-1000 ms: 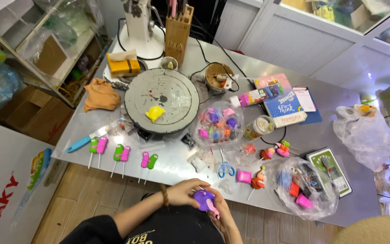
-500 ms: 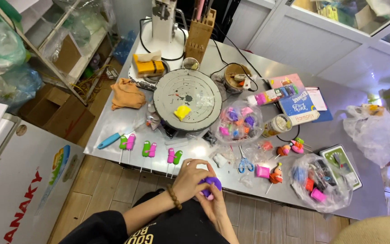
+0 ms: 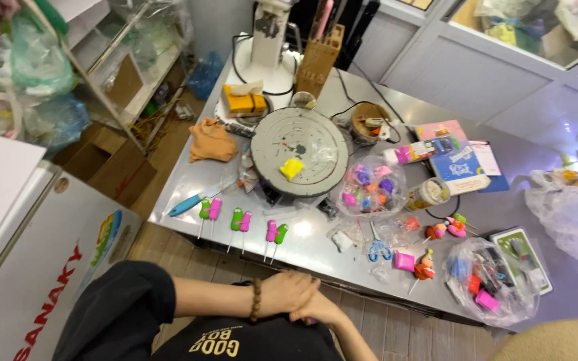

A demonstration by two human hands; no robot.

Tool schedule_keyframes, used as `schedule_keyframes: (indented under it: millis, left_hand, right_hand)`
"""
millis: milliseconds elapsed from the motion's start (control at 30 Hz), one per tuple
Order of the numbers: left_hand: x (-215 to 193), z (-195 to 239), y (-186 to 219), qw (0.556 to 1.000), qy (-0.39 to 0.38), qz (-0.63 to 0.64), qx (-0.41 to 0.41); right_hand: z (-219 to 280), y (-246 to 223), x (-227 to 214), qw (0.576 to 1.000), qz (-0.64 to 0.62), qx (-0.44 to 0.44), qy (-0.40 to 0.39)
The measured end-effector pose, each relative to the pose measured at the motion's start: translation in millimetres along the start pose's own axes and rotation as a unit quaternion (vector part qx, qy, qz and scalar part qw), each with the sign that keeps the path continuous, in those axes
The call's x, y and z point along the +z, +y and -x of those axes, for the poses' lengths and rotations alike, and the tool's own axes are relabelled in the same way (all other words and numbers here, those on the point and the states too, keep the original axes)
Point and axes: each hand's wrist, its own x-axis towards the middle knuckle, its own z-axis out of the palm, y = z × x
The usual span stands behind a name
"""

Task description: The person is modeling small colorful figures out of fondant to be used as cake decorations.

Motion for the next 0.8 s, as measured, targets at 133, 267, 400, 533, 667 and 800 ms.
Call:
schedule_keyframes:
  millis: [133, 267, 400, 533, 667, 800]
  left_hand:
    - [36.6, 0.3, -13.6, 0.988, -0.14, -0.019, -0.065]
    - [10.5, 5.3, -33.2, 0.978, -0.19, 0.055, -0.063]
    - [-80.4, 5.8, -13.5, 0.975, 0.031, 0.209, -0.068]
    - [-133.2, -6.3, 27.9, 0.918, 0.119, 0.374, -0.055]
    - [-122.1, -23.0, 50.8, 0.729, 0.085, 0.666, -0.135]
    - [-80.1, -46.2, 53.0, 0.599, 0.196, 0.756, -0.178]
  right_hand:
    - [17.8, -73.6, 16.1, 0.998, -0.003, 0.049, -0.036]
    - [42.0, -114.1, 6.7, 0.978, 0.21, -0.005, -0.023]
    - [95.9, -168.4, 1.4, 0.871, 0.442, -0.201, 0.076]
    - [156.6, -187.0, -15.7, 0.778, 0.464, -0.397, 0.152]
    - [138.2, -134.4, -62.4, 0.716, 0.409, -0.511, 0.242]
    - [93.8, -175.0, 15.0, 0.727, -0.044, -0.608, 0.316]
